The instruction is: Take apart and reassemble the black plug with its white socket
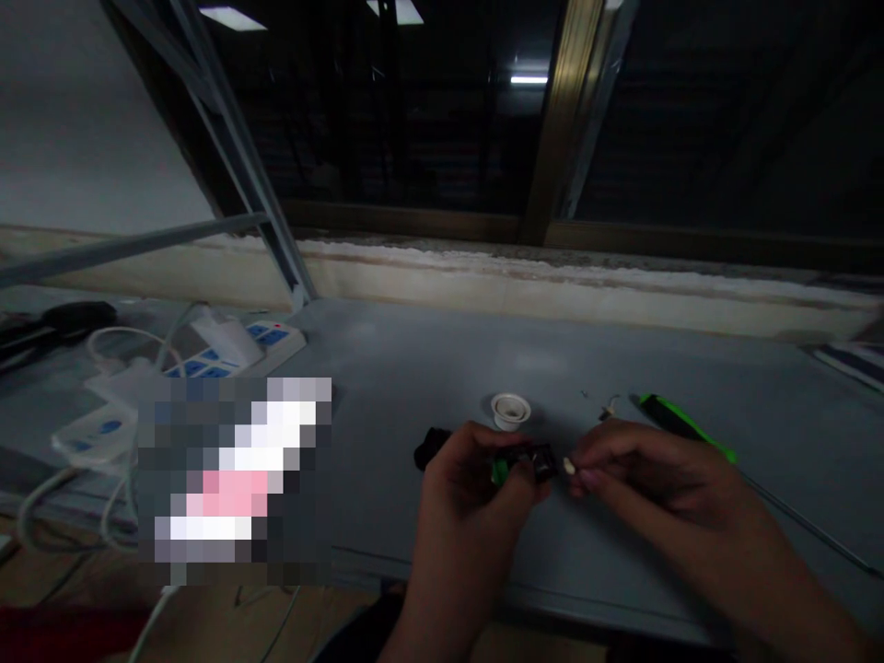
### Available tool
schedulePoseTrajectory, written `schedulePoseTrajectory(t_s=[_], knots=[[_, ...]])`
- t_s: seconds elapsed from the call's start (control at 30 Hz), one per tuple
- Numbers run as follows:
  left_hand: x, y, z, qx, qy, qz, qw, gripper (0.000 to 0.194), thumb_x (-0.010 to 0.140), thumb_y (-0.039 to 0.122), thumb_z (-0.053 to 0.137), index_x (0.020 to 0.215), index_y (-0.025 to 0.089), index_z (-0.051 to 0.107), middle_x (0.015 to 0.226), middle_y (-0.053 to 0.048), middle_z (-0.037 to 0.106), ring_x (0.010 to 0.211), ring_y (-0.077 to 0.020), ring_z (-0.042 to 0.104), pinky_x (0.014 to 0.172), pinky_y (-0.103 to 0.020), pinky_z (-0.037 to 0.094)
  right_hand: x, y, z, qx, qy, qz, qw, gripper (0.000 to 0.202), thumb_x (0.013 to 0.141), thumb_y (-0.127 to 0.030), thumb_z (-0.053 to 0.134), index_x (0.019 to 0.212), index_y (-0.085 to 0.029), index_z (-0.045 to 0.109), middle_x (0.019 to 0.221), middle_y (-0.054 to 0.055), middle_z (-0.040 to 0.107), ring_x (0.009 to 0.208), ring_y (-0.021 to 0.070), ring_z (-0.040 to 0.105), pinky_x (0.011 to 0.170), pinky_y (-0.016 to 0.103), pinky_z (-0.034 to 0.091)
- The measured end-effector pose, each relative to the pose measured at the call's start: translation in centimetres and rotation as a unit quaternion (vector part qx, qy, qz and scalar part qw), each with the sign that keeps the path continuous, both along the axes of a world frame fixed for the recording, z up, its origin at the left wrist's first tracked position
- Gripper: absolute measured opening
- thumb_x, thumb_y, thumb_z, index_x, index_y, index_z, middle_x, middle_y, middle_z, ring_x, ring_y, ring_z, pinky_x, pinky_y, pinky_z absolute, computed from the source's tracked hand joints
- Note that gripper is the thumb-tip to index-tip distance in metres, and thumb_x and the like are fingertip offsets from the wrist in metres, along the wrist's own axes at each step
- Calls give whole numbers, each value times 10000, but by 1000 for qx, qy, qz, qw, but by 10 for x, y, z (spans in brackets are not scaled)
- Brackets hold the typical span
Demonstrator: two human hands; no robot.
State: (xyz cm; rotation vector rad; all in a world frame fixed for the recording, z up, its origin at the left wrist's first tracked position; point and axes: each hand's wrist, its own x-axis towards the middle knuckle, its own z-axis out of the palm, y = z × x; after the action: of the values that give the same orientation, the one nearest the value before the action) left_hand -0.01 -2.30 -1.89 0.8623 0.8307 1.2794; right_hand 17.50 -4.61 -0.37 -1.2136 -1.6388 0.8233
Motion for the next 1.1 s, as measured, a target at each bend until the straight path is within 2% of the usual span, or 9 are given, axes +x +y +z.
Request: schedulePoseTrajectory(t_s=[0.17, 0.37, 0.5, 0.67, 0.73, 0.83, 0.93, 1.03, 1.1], knots=[[1, -1, 7, -15, 13, 3, 1000, 164, 745, 180, 802, 829, 178, 661, 813, -10, 717, 750, -132, 668, 671, -239, 609, -2, 1, 0, 39, -59, 27, 997, 117, 1006, -235, 608, 976, -244, 720, 932, 18, 723, 853, 132, 719, 738, 218, 559], [-5, 2, 2, 3, 18, -29, 999, 195, 752, 207, 816, 844, 184, 646, 806, -2, 690, 711, -124, 643, 621, -231, 589, -3, 2, 2, 140, -135, 26, 980, 178, 1000, -135, 549, 1012, -247, 687, 918, 27, 683, 833, 147, 671, 717, 270, 521], [-11, 4, 0, 17, -3, -62, 998, 266, 728, 185, 857, 813, 190, 606, 749, 28, 679, 627, -89, 616, 575, -184, 533, -4, 1, 0, 170, -162, 52, 971, 190, 997, -115, 550, 1048, -250, 674, 934, 32, 675, 825, 148, 670, 685, 269, 519], [-12, 3, 3, 13, 1, -79, 997, 281, 734, 157, 856, 780, 196, 582, 723, 45, 676, 596, -70, 570, 523, -149, 483, -1, 0, 1, 170, -157, 86, 969, 213, 1000, -109, 552, 1093, -275, 646, 1001, 17, 680, 906, 137, 677, 757, 263, 536], [-11, 3, 5, 11, 9, -71, 997, 277, 724, 150, 856, 769, 194, 586, 725, 42, 670, 617, -78, 565, 516, -147, 480, 9, 1, 1, 136, -151, 59, 977, 235, 975, -176, 633, 1175, -298, 615, 1067, 9, 686, 960, 145, 685, 816, 272, 559], [-9, 3, 5, 8, 22, -43, 999, 278, 720, 147, 850, 767, 193, 579, 749, 33, 682, 633, -83, 572, 527, -152, 485, 38, 4, -4, 46, -176, -62, 981, 466, 944, -347, 693, 1375, -287, 526, 1256, 68, 655, 1002, 201, 699, 809, 328, 603], [-9, 5, -1, 11, 24, -53, 998, 291, 712, 169, 858, 780, 198, 576, 761, 28, 688, 620, -91, 583, 523, -172, 495, 66, 14, -15, 22, -306, -156, 939, 370, 971, -328, 553, 1311, -195, 616, 1247, 126, 666, 936, 249, 714, 808, 412, 605], [-11, 8, -6, 20, 20, -76, 997, 286, 719, 190, 857, 787, 203, 579, 746, 31, 677, 606, -97, 592, 515, -187, 501, 76, 30, -23, 33, -405, -147, 902, 453, 966, -218, 451, 1381, -145, 617, 1256, 152, 665, 1039, 291, 701, 955, 482, 560], [-11, 8, -6, 23, 21, -78, 996, 271, 730, 188, 847, 788, 203, 582, 748, 31, 680, 601, -94, 599, 518, -187, 505, 76, 41, -22, 33, -445, -117, 887, 470, 957, -171, 428, 1375, -139, 641, 1229, 154, 671, 1039, 291, 702, 972, 474, 548]])
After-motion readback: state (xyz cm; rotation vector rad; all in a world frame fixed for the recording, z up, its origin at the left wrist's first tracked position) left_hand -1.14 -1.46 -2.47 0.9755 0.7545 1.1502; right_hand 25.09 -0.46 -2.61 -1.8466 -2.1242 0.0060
